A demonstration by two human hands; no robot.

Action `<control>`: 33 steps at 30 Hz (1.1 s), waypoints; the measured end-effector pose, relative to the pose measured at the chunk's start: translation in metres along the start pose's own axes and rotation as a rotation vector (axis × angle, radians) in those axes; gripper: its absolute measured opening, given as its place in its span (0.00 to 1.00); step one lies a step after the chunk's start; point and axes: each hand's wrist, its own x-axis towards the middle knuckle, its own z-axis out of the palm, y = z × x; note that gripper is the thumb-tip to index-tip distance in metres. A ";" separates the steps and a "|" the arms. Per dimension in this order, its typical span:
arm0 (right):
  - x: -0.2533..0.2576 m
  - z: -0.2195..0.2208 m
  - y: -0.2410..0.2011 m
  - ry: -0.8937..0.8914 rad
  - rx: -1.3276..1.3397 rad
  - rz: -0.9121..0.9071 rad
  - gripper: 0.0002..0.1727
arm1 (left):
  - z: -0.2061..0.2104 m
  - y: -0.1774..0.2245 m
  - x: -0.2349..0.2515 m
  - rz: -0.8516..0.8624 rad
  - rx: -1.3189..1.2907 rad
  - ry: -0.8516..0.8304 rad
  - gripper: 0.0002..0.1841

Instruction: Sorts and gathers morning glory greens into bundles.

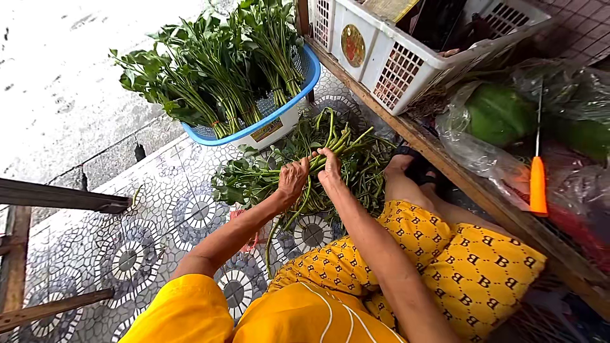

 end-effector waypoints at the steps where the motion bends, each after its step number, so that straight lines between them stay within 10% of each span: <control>1: 0.005 0.001 0.000 -0.025 0.056 -0.010 0.13 | -0.004 -0.002 0.000 0.012 -0.015 0.014 0.15; 7: 0.010 -0.001 0.001 -0.319 -0.009 -0.204 0.16 | -0.028 -0.034 0.023 0.056 -0.568 -0.330 0.42; 13: 0.002 0.002 0.004 -0.515 -0.102 -0.259 0.13 | 0.001 -0.061 0.036 0.350 -1.413 -0.720 0.24; 24: 0.010 0.004 -0.019 -0.427 -0.136 -0.088 0.22 | -0.003 -0.060 0.047 0.280 -1.443 -0.765 0.06; 26: 0.008 0.007 -0.022 -0.367 -0.142 -0.053 0.17 | -0.005 -0.060 0.047 0.256 -1.417 -0.730 0.07; 30: 0.011 0.007 -0.020 -0.313 -0.156 -0.083 0.13 | 0.000 -0.060 0.045 0.264 -1.318 -0.381 0.40; 33: 0.017 0.005 -0.012 -0.256 -0.191 -0.124 0.20 | 0.001 -0.051 0.028 0.180 -1.192 0.060 0.24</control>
